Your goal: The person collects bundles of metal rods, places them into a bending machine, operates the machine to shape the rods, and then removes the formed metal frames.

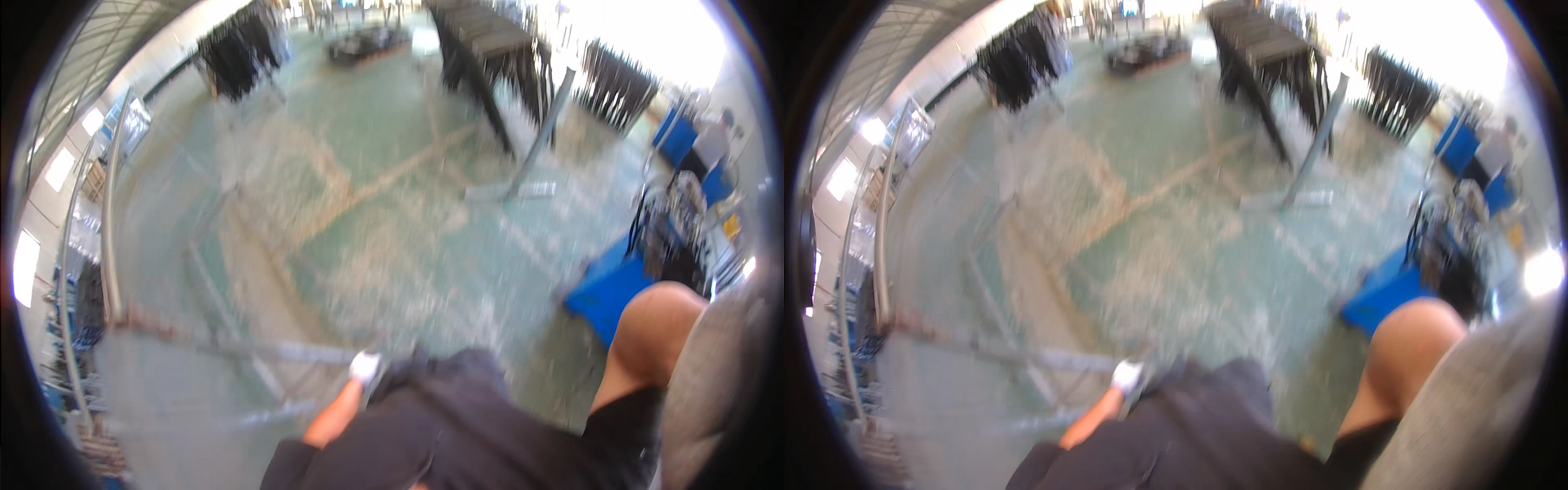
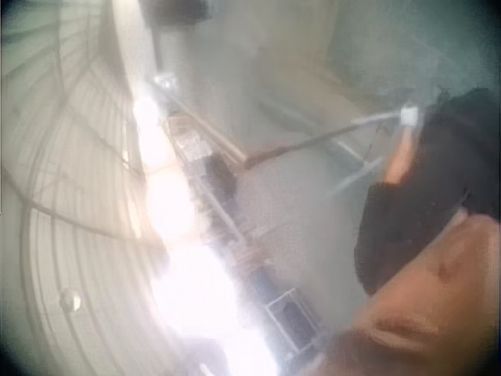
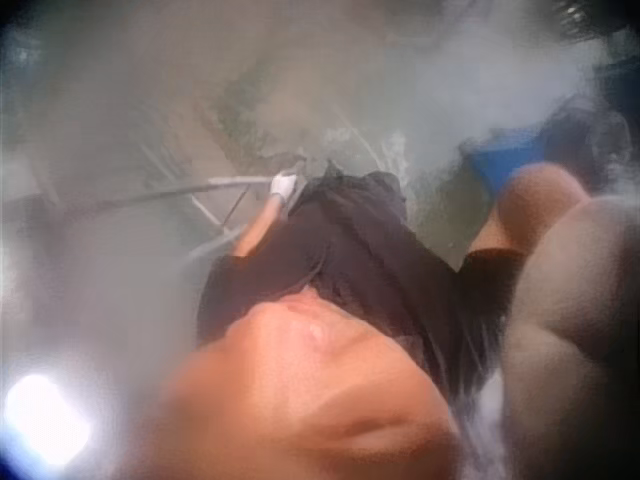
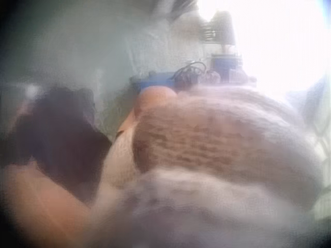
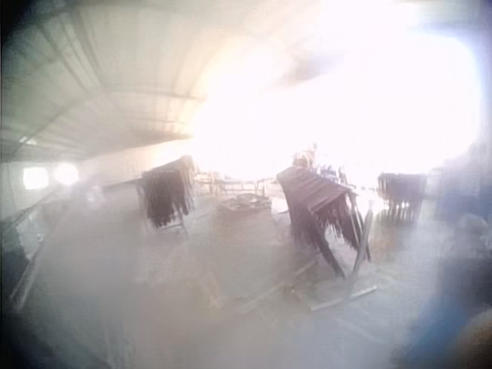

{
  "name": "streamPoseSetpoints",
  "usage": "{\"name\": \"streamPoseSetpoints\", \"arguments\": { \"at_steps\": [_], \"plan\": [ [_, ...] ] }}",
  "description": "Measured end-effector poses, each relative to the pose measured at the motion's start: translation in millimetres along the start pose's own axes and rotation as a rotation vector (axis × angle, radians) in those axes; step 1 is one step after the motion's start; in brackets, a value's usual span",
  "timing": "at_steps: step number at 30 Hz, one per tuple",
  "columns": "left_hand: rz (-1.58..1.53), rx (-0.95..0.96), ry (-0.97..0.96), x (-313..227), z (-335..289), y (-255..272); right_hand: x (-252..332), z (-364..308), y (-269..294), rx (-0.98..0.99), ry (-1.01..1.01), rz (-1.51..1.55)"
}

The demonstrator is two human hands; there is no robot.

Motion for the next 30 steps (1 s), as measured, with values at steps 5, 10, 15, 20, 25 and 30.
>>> {"name": "streamPoseSetpoints", "arguments": {
  "at_steps": [5,10,15,20,25,30],
  "plan": [
    [-0.236,-0.259,-0.076,-43,87,101,-134,-37,-68,-0.12,-0.17,-0.072],
    [-0.224,-0.294,-0.032,-66,229,193,-305,-67,-153,-0.24,-0.237,-0.071],
    [-0.073,-0.145,-0.061,-111,343,249,-432,-81,-282,-0.134,-0.126,0.004],
    [-0.059,-0.281,-0.078,-129,410,349,-578,-80,-437,-0.096,-0.072,0.106],
    [-0.453,-0.352,0.245,-150,520,385,-702,-123,-561,-0.088,-0.089,0.169],
    [-0.123,-0.132,0.278,-188,696,450,-818,-140,-643,-0.06,-0.049,0.1]
  ]
}}
Point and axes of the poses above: each hand's wrist, its own z-axis towards the middle knuckle, its own y-axis out of the back of the hand, x = y × z, the point moved 3 cm from there along z, towards the middle knuckle, and after that the axes turned 2 degrees about -z, right-handed, at the moved point
